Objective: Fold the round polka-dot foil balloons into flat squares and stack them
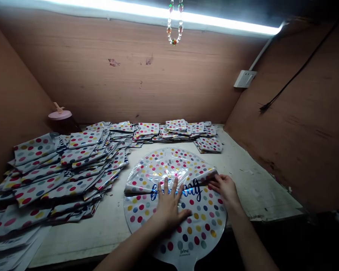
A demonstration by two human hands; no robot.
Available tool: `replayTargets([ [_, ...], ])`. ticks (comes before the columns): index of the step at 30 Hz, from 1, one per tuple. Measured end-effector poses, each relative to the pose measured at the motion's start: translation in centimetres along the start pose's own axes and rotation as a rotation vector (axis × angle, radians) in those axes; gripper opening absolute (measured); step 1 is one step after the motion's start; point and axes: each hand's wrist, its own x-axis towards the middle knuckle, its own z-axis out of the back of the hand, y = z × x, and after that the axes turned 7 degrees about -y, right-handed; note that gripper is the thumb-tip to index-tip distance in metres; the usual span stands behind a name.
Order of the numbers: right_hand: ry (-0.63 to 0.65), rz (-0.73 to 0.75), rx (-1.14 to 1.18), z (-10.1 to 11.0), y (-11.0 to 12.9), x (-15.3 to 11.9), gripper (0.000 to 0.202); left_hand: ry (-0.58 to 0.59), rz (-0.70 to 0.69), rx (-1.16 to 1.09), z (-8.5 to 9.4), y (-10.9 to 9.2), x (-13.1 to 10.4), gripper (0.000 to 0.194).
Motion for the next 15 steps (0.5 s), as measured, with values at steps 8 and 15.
replayTargets([
  [8, 0.193, -0.12, -0.38, 2.1, 1.9, 0.7, 0.019, -0.043, 0.042, -0.047, 0.3, -0.2, -0.3, 0.092],
  [15, -0.084, 0.202, -0.615, -1.3, 5.6, -0.7, 0.011, -0.036, 0.085, -0.03, 0.5, -0.7, -0.7, 0.097],
])
